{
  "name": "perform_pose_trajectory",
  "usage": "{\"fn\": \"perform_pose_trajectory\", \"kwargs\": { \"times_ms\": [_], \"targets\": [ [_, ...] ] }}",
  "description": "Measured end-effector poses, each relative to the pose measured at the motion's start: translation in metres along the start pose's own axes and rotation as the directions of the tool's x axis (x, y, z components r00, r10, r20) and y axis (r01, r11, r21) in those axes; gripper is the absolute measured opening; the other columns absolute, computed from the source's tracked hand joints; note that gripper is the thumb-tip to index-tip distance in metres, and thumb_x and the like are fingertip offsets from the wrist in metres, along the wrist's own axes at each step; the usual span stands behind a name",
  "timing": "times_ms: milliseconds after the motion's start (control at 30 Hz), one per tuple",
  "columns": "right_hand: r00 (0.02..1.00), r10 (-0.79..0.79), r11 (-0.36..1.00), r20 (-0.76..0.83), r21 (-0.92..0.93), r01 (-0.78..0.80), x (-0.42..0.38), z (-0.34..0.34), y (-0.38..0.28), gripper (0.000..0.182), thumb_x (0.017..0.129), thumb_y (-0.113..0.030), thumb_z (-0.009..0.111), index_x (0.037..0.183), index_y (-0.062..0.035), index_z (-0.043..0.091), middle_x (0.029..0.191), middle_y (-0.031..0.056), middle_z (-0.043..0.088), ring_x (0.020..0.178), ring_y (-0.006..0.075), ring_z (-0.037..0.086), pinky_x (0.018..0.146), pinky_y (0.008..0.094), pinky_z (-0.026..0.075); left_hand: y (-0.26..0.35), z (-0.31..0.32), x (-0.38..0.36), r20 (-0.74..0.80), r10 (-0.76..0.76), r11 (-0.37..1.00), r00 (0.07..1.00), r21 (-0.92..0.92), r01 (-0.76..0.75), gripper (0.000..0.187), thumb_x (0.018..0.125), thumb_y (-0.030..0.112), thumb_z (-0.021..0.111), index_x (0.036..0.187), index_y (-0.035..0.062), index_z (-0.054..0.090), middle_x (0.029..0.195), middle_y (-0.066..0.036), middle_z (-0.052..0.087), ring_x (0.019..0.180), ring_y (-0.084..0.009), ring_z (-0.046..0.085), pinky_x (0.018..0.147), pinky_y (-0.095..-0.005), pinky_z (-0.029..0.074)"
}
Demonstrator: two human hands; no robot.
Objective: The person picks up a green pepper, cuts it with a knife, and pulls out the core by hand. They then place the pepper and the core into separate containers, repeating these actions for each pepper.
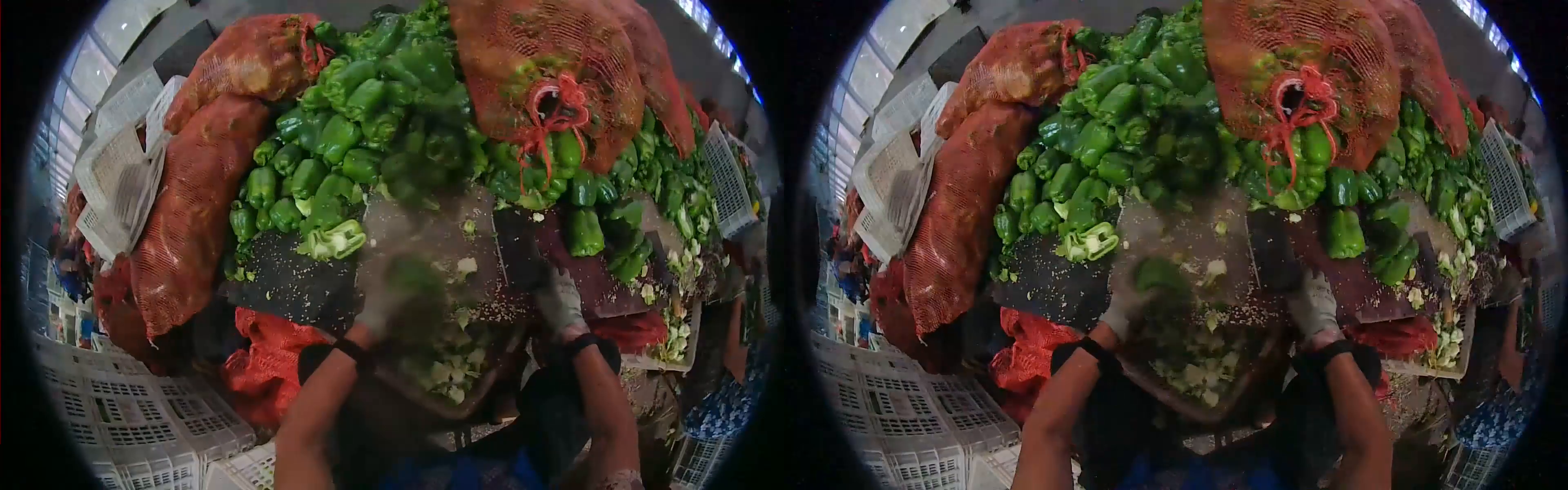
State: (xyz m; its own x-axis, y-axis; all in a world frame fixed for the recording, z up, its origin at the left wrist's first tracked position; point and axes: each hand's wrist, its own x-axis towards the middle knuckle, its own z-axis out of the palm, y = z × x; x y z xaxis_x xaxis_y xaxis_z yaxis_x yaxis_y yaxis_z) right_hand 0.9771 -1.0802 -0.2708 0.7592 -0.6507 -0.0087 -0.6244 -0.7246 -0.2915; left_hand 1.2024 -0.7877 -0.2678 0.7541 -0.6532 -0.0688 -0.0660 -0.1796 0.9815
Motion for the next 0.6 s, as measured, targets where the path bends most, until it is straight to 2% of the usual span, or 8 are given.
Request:
{"fn": "perform_pose_trajectory", "kwargs": {
  "times_ms": [33,67,133,233,333,400,467,600],
  "targets": [
    [1.000,-0.013,1.000,-0.019,0.015,0.013,-0.002,0.002,0.000,0.064,0.075,-0.026,0.067,0.132,-0.0083,0.045,0.118,0.0227,0.055,0.107,0.0415,0.056,0.090,0.0479,0.048,0.006,-0.002,0.002,-0.013,-0.088,0.991,0.996,-0.099,0.087,0.081,0.071,0.016,0.083,0.140,0.0040,0.040,0.128,-0.011,0.056,0.116,-0.0230,0.055,0.097,-0.0339,0.048],
    [0.995,0.012,0.984,0.097,0.174,-0.029,0.000,-0.001,0.004,0.063,0.074,-0.026,0.068,0.130,-0.0079,0.046,0.117,0.0218,0.056,0.104,0.0414,0.058,0.088,0.0477,0.049,0.013,-0.005,0.003,-0.022,-0.174,0.967,0.985,-0.194,0.166,0.079,0.073,0.014,0.082,0.139,0.0038,0.040,0.126,-0.011,0.057,0.113,-0.0224,0.057,0.094,-0.0335,0.050],
    [0.947,-0.015,0.876,0.322,0.461,-0.143,0.008,-0.029,-0.006,0.061,0.073,-0.026,0.069,0.126,-0.0071,0.048,0.115,0.0201,0.058,0.098,0.0412,0.060,0.083,0.0472,0.051,0.020,-0.016,-0.002,-0.129,-0.149,0.959,0.980,-0.260,0.111,0.078,0.074,0.011,0.081,0.140,0.0040,0.040,0.123,-0.011,0.058,0.109,-0.0215,0.059,0.090,-0.0337,0.052],
    [0.994,-0.094,0.938,0.063,0.341,0.067,0.011,-0.028,-0.015,0.053,0.072,-0.023,0.068,0.120,-0.0076,0.053,0.105,0.0187,0.062,0.090,0.0392,0.063,0.077,0.0470,0.052,0.026,-0.032,-0.008,-0.261,-0.183,0.953,0.948,-0.284,0.106,0.073,0.077,0.009,0.076,0.139,0.0045,0.039,0.122,-0.011,0.058,0.105,-0.0210,0.060,0.087,-0.0340,0.053],
    [0.934,-0.296,0.941,-0.201,0.109,0.321,0.016,-0.020,-0.034,0.046,0.073,-0.019,0.067,0.115,-0.0066,0.055,0.099,0.0197,0.063,0.088,0.0373,0.063,0.074,0.0453,0.052,0.033,-0.042,-0.007,-0.312,-0.131,0.926,0.941,-0.376,0.004,0.067,0.079,0.008,0.069,0.139,0.0038,0.040,0.121,-0.011,0.057,0.103,-0.0210,0.059,0.085,-0.0338,0.053],
    [0.876,-0.430,0.891,-0.217,0.056,0.451,0.035,-0.013,-0.055,0.042,0.077,-0.013,0.061,0.118,-0.0055,0.054,0.101,0.0196,0.061,0.088,0.0356,0.063,0.073,0.0456,0.051,0.053,-0.034,-0.010,-0.338,-0.076,0.875,0.938,-0.473,-0.100,0.066,0.079,0.009,0.067,0.138,0.0022,0.040,0.122,-0.012,0.056,0.104,-0.0207,0.058,0.086,-0.0325,0.053],
    [0.759,-0.618,0.770,-0.205,0.036,0.637,0.044,-0.001,-0.069,0.042,0.080,-0.012,0.058,0.121,-0.0046,0.051,0.104,0.0192,0.060,0.088,0.0355,0.062,0.073,0.0452,0.051,0.056,-0.034,-0.016,-0.379,-0.064,0.920,0.923,-0.381,-0.092,0.067,0.079,0.008,0.067,0.139,-0.0008,0.038,0.124,-0.012,0.054,0.105,-0.0206,0.057,0.088,-0.0304,0.051],
    [0.685,-0.727,0.685,0.041,-0.016,0.728,0.008,-0.042,-0.118,0.040,0.084,-0.015,0.055,0.122,-0.0031,0.052,0.103,0.0169,0.060,0.090,0.0331,0.062,0.075,0.0438,0.051,0.038,-0.043,-0.011,-0.458,-0.053,0.900,0.887,-0.407,-0.157,0.071,0.078,0.007,0.068,0.141,-0.0009,0.036,0.126,-0.012,0.053,0.108,-0.0206,0.055,0.091,-0.0310,0.049]
  ]
}}
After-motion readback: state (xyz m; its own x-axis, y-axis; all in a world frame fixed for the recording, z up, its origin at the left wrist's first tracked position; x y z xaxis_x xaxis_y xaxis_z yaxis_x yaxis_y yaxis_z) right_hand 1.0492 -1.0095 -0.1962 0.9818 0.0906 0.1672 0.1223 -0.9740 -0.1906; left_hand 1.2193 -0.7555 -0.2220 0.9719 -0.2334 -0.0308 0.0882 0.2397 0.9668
